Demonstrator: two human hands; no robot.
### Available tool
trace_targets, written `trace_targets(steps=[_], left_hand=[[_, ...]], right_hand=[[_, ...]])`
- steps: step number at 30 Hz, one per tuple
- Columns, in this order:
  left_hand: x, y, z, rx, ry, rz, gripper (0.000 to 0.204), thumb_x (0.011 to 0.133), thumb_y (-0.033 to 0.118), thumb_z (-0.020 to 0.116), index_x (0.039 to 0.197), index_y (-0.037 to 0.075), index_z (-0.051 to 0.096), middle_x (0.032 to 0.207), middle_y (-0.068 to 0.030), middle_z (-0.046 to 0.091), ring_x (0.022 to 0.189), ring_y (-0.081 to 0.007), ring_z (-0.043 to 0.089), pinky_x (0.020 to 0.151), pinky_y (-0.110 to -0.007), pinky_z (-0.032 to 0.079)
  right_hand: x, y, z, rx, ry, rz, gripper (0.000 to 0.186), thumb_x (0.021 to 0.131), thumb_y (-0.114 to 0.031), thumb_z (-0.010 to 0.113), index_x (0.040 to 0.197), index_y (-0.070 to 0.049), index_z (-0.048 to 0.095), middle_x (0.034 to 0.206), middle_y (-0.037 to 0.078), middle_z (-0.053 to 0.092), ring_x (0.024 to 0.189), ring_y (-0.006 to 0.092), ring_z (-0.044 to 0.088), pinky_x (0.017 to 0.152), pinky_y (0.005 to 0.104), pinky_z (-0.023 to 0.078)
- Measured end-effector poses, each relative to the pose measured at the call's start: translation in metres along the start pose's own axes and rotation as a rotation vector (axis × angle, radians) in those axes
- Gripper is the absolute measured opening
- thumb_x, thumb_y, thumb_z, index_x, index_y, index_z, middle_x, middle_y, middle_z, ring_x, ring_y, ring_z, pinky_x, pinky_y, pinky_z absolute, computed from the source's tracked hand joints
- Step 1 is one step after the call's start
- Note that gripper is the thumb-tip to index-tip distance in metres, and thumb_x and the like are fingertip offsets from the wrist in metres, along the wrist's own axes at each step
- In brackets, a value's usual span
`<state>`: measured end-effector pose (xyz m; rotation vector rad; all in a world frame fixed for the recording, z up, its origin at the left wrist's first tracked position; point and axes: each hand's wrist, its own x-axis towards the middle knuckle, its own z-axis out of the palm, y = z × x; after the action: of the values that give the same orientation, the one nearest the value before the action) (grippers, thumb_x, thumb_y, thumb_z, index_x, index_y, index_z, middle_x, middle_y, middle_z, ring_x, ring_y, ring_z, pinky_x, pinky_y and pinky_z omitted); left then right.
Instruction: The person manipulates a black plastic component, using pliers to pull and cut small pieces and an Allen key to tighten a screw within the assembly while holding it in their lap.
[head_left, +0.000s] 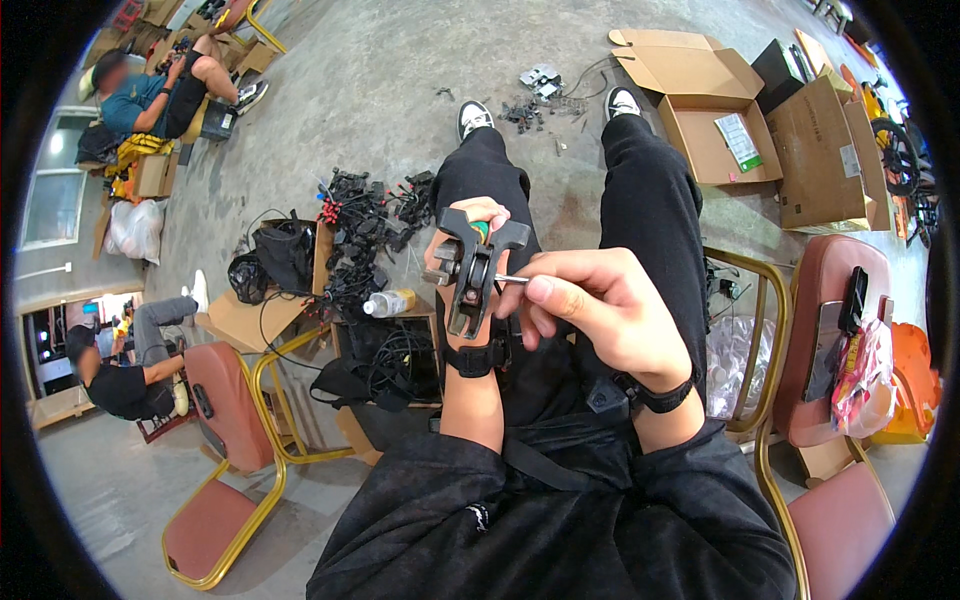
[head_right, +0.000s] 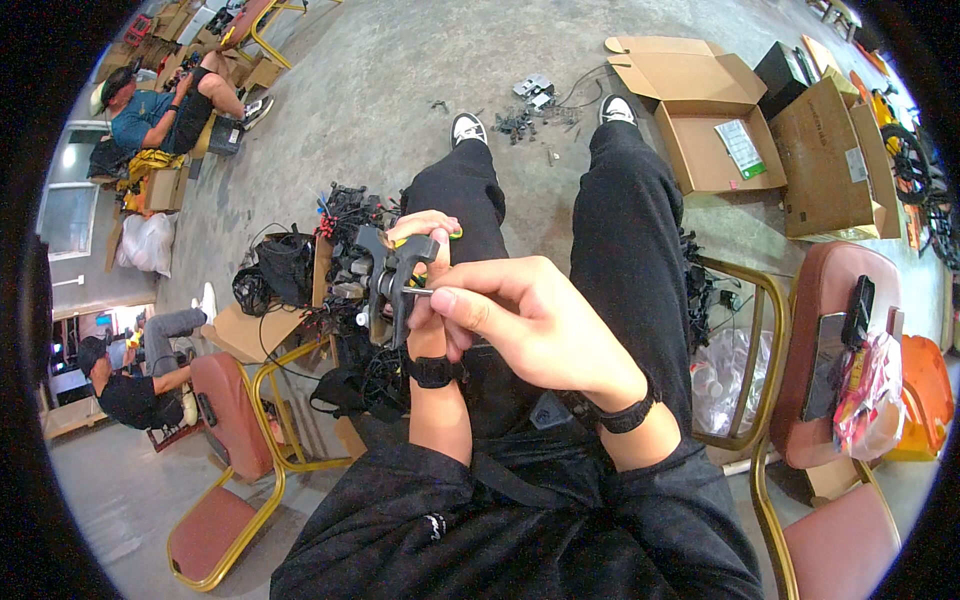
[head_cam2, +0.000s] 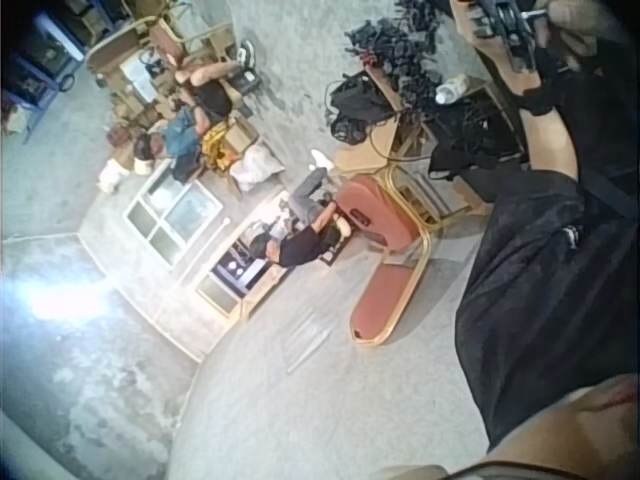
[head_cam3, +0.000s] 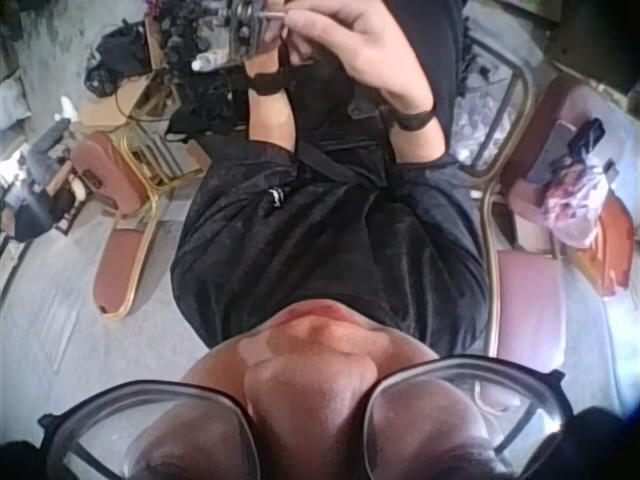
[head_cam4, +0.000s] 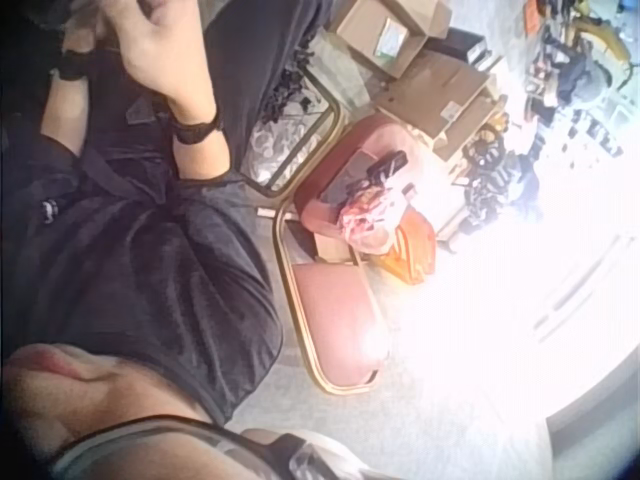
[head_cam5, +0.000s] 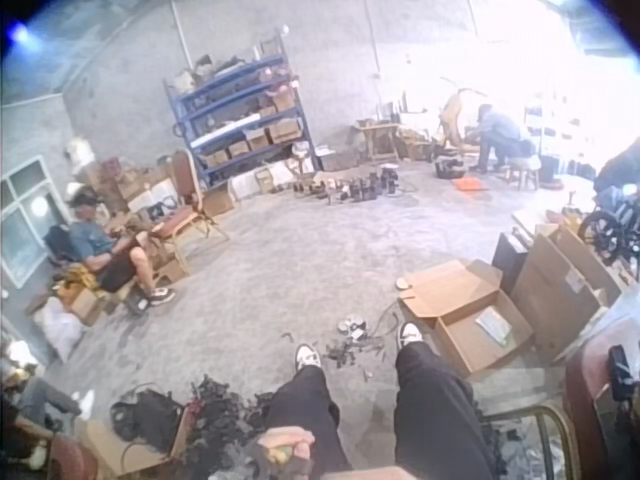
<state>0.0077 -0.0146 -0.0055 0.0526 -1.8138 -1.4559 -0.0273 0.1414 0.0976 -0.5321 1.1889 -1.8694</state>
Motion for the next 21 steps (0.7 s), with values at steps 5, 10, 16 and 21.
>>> trace_targets(steps=[5,10,16,21], left_hand=[[0.0,0.004,0.0,0.023,-0.006,-0.013,0.01,0.079,0.002,0.06,0.087,0.002,0.055,0.086,-0.0098,0.06,0.078,-0.019,0.059,0.073,-0.03,0.047],[-0.002,0.004,0.0,0.019,0.004,-0.01,0.01,0.079,0.003,0.061,0.088,0.002,0.055,0.087,-0.0099,0.06,0.079,-0.0191,0.059,0.074,-0.03,0.047],[-0.003,0.0,-0.002,0.015,0.03,-0.016,0.011,0.079,0.004,0.061,0.088,0.002,0.055,0.088,-0.0101,0.06,0.08,-0.0191,0.059,0.075,-0.03,0.047],[0.0,-0.003,-0.001,0.02,0.017,0.005,0.009,0.081,0.005,0.058,0.088,0.002,0.053,0.086,-0.0104,0.059,0.079,-0.0193,0.058,0.075,-0.031,0.047]], right_hand=[[0.004,-0.001,0.005,0.634,-0.123,0.286,0.035,0.097,-0.023,0.042,0.089,0.008,0.057,0.054,-0.001,0.036,0.034,0.0172,0.048,0.031,0.0255,0.035],[0.007,0.004,0.013,0.569,-0.11,0.253,0.035,0.097,-0.022,0.043,0.087,0.007,0.058,0.055,0.0,0.038,0.035,0.0139,0.045,0.034,0.0243,0.035],[0.004,-0.003,0.008,0.304,-0.073,0.181,0.033,0.097,-0.021,0.043,0.086,0.006,0.059,0.054,0.0,0.04,0.039,0.008,0.041,0.039,0.0217,0.034],[0.003,-0.004,0.004,0.274,-0.09,0.158,0.031,0.098,-0.02,0.042,0.088,0.004,0.06,0.056,-0.001,0.045,0.043,0.0057,0.041,0.043,0.0201,0.034]])
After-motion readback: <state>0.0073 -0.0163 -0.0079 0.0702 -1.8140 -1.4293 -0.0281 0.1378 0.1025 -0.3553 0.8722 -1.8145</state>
